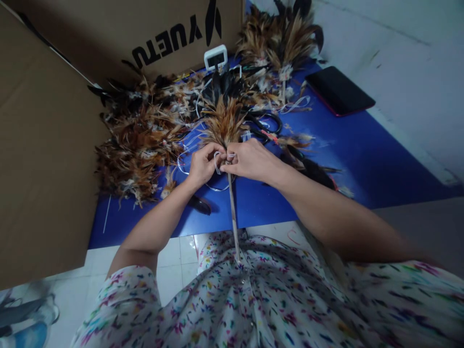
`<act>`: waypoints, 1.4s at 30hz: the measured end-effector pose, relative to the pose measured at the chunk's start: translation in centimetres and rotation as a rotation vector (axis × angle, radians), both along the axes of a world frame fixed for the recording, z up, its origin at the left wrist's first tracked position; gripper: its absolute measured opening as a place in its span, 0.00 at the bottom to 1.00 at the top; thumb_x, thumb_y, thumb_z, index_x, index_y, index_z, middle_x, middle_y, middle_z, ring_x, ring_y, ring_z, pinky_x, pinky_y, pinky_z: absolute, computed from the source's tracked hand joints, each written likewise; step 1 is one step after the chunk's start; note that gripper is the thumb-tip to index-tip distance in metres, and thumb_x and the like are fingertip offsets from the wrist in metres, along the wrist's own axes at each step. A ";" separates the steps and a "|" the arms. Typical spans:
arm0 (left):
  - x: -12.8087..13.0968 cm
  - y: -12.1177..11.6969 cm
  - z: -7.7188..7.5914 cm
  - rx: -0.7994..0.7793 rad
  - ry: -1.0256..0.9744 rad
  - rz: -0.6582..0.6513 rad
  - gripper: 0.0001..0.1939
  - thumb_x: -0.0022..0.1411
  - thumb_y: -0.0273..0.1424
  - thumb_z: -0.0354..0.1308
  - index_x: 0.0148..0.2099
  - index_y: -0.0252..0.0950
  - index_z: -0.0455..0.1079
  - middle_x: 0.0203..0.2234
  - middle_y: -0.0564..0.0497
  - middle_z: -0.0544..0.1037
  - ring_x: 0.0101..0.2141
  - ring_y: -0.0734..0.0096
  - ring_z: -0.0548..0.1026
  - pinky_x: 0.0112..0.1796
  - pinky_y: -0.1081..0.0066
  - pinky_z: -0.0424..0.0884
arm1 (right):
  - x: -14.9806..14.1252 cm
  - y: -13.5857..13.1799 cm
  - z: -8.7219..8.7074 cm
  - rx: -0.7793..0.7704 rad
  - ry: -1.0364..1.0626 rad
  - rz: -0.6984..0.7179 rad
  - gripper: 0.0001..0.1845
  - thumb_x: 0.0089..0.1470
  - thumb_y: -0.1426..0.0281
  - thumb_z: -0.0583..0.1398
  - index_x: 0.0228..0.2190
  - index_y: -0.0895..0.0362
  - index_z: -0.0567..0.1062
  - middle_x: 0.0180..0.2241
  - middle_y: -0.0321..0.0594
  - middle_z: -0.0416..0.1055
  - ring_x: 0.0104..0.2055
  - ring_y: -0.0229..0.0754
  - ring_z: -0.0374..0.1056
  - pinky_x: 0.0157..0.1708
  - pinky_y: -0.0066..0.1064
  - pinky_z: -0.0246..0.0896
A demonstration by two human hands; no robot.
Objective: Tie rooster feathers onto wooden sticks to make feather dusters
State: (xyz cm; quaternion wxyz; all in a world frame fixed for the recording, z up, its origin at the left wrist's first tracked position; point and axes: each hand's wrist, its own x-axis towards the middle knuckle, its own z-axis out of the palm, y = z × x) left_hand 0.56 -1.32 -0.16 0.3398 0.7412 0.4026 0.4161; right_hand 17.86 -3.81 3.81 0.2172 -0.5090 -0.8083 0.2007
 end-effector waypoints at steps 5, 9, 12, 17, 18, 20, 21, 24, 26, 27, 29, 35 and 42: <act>0.0 0.1 0.2 0.044 0.005 0.010 0.19 0.55 0.48 0.63 0.31 0.36 0.69 0.23 0.54 0.72 0.25 0.76 0.69 0.29 0.73 0.65 | -0.2 0.1 -0.3 -0.003 0.074 -0.007 0.07 0.48 0.67 0.63 0.28 0.59 0.74 0.26 0.39 0.74 0.30 0.40 0.69 0.31 0.30 0.56; 0.0 0.1 0.3 0.036 0.038 0.019 0.20 0.55 0.49 0.62 0.31 0.36 0.70 0.23 0.54 0.72 0.24 0.77 0.67 0.27 0.73 0.63 | 0.4 0.4 0.1 -0.112 0.118 0.002 0.12 0.43 0.64 0.68 0.27 0.58 0.73 0.26 0.38 0.74 0.29 0.40 0.70 0.29 0.29 0.56; -0.1 0.0 0.4 0.051 0.061 0.031 0.20 0.56 0.49 0.61 0.31 0.36 0.70 0.22 0.54 0.71 0.23 0.77 0.66 0.26 0.73 0.61 | 1.1 0.8 0.2 -0.219 0.219 0.028 0.15 0.41 0.63 0.70 0.29 0.58 0.74 0.24 0.36 0.74 0.27 0.38 0.70 0.28 0.29 0.59; -0.1 0.1 0.3 0.065 0.048 0.022 0.21 0.54 0.50 0.63 0.31 0.35 0.69 0.23 0.54 0.71 0.23 0.78 0.65 0.25 0.74 0.60 | 1.6 1.3 -0.3 -0.224 0.393 0.018 0.10 0.51 0.66 0.64 0.33 0.59 0.76 0.21 0.36 0.74 0.22 0.35 0.69 0.27 0.28 0.62; -0.1 0.1 0.2 0.060 0.048 0.020 0.21 0.53 0.49 0.64 0.31 0.35 0.69 0.23 0.54 0.71 0.23 0.79 0.64 0.25 0.75 0.59 | 1.5 1.3 -0.4 -0.198 0.400 0.018 0.08 0.52 0.67 0.63 0.33 0.59 0.76 0.21 0.36 0.74 0.22 0.35 0.69 0.28 0.28 0.62; -0.1 0.1 0.2 0.041 0.053 0.023 0.21 0.52 0.49 0.64 0.32 0.35 0.69 0.22 0.56 0.70 0.22 0.80 0.63 0.24 0.75 0.58 | 1.4 1.4 -0.4 -0.144 0.390 0.021 0.06 0.52 0.70 0.61 0.30 0.59 0.77 0.20 0.35 0.73 0.23 0.35 0.70 0.29 0.27 0.62; -0.1 0.1 0.2 0.028 0.051 0.023 0.22 0.52 0.49 0.64 0.32 0.34 0.69 0.21 0.56 0.70 0.21 0.80 0.63 0.24 0.76 0.58 | 1.4 1.4 -0.4 -0.116 0.376 0.020 0.06 0.52 0.71 0.60 0.29 0.60 0.78 0.20 0.35 0.72 0.23 0.35 0.70 0.30 0.27 0.62; 0.0 0.2 0.2 -0.031 0.004 0.002 0.22 0.52 0.50 0.64 0.31 0.34 0.68 0.21 0.56 0.70 0.21 0.81 0.64 0.23 0.76 0.59 | 1.4 1.4 -0.3 -0.036 0.315 0.016 0.07 0.49 0.72 0.60 0.27 0.60 0.78 0.21 0.36 0.73 0.26 0.35 0.69 0.30 0.27 0.59; 0.0 0.2 0.1 -0.080 -0.052 -0.019 0.23 0.51 0.50 0.65 0.31 0.34 0.68 0.21 0.56 0.70 0.21 0.81 0.66 0.23 0.77 0.60 | 1.5 1.5 -0.2 0.000 0.270 0.030 0.07 0.48 0.72 0.60 0.26 0.60 0.79 0.22 0.36 0.73 0.27 0.35 0.68 0.29 0.27 0.57; 0.0 0.2 0.1 -0.109 -0.082 -0.026 0.23 0.50 0.50 0.66 0.31 0.34 0.67 0.21 0.56 0.70 0.21 0.81 0.66 0.24 0.77 0.61 | 1.5 1.5 -0.2 0.012 0.252 0.045 0.07 0.48 0.72 0.60 0.26 0.60 0.79 0.22 0.36 0.73 0.27 0.35 0.67 0.29 0.27 0.56; 0.0 0.3 0.0 -0.173 -0.142 -0.030 0.23 0.47 0.49 0.68 0.31 0.34 0.67 0.20 0.56 0.71 0.21 0.81 0.68 0.24 0.77 0.63 | 1.5 1.6 -0.3 0.029 0.228 0.082 0.07 0.48 0.72 0.60 0.26 0.59 0.79 0.21 0.35 0.72 0.26 0.34 0.66 0.29 0.27 0.55; 0.1 0.1 0.2 -0.331 -0.283 -0.015 0.24 0.41 0.45 0.72 0.28 0.32 0.68 0.21 0.55 0.75 0.21 0.79 0.73 0.26 0.75 0.69 | 1.4 1.6 -0.4 0.052 0.212 0.153 0.08 0.47 0.73 0.59 0.26 0.59 0.80 0.25 0.36 0.74 0.28 0.35 0.67 0.31 0.27 0.55; 0.2 0.0 0.6 -0.351 -0.289 0.002 0.21 0.37 0.38 0.75 0.26 0.32 0.70 0.20 0.55 0.76 0.20 0.80 0.72 0.25 0.77 0.68 | 1.7 2.0 -0.5 -0.005 0.320 0.130 0.08 0.46 0.73 0.60 0.27 0.60 0.80 0.24 0.37 0.75 0.27 0.35 0.67 0.30 0.27 0.57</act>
